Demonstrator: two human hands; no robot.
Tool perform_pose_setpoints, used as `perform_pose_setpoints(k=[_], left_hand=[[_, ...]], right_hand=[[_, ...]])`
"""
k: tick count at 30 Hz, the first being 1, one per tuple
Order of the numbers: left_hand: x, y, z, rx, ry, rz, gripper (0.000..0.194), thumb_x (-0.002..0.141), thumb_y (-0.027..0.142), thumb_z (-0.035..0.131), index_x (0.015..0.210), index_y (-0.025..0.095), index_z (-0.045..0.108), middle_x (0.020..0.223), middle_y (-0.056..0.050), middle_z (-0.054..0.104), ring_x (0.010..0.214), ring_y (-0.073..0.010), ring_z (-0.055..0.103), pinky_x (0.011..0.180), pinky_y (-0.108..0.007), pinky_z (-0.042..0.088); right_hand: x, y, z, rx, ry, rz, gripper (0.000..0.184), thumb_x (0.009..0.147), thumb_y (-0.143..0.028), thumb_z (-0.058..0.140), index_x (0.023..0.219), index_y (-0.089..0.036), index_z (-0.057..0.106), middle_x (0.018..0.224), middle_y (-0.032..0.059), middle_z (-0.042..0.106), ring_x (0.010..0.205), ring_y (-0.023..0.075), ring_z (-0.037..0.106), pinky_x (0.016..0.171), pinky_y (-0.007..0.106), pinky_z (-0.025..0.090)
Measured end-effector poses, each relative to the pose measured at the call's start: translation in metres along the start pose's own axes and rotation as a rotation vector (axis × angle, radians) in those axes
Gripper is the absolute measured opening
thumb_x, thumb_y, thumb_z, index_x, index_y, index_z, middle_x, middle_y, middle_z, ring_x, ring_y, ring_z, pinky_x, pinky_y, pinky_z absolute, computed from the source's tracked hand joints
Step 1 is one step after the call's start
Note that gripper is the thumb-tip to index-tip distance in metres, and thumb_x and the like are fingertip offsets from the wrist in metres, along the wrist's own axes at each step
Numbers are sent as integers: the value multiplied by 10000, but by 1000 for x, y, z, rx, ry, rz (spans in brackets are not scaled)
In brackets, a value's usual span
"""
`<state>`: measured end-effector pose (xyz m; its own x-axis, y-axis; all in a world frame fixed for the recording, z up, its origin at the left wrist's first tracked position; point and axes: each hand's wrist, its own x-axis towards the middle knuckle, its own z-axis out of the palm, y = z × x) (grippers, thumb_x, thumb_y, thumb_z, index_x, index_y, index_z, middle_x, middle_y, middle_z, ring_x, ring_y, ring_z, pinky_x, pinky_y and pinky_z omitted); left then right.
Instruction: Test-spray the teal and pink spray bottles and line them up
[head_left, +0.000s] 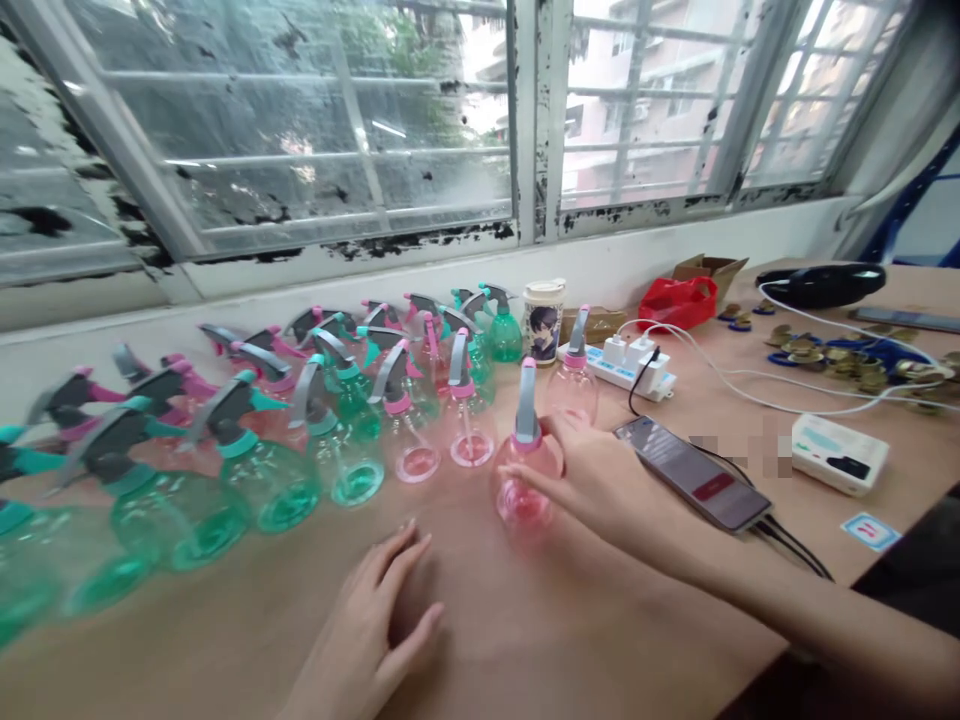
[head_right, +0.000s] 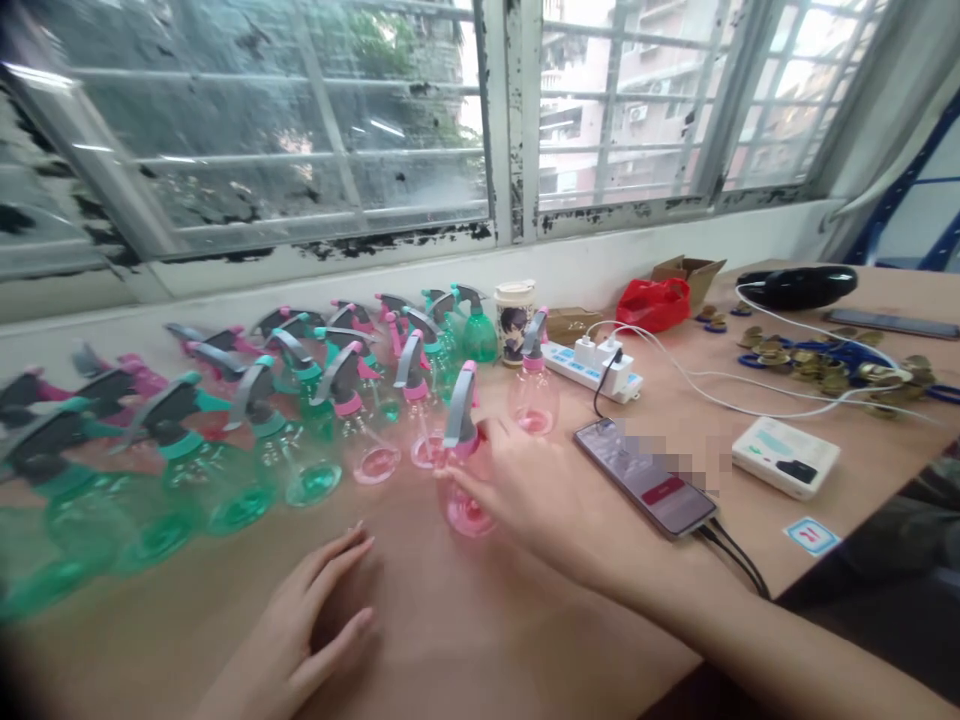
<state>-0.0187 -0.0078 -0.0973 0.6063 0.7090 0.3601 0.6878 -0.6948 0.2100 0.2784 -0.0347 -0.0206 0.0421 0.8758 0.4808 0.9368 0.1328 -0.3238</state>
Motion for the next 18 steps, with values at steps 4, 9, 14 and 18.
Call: perform_pose_setpoints(k=[4,9,14,18], left_hand=[[7,21,-25,-279,9,-105,554,882,424,566,1395,290,408,1409,-108,542,1254,-321,559,1008,-518,494],[19,49,-66,-521,86,-174,657,819,449,648,1398,290,382,1430,-110,509,1276,-329,525,1040,-532,458],[21,60,-82,-627,147,-153,570,782,355,695,1290,240,465,1292,-104,590,1163,-296,594,940,-454,532],[15,62,-81,-636,182,-144,284,851,250,558,1133,221,547,1102,-66,637,934,-213,655,841,-397,561]], right_hand=[[-23,-44,-6,67,-53,-126,382,869,-577,571,943,-203,599,727,36,652,530,196,611,440,278,329],[-38,-86,17,217,-74,-288,395,820,-579,637,882,-193,585,790,26,642,551,178,601,438,280,360],[-46,-113,35,333,-93,-419,496,771,-658,639,900,-180,620,869,65,657,769,241,649,558,321,500],[-43,-111,35,442,-194,-475,563,758,-660,651,1040,-174,616,1063,118,655,965,282,630,766,412,554]])
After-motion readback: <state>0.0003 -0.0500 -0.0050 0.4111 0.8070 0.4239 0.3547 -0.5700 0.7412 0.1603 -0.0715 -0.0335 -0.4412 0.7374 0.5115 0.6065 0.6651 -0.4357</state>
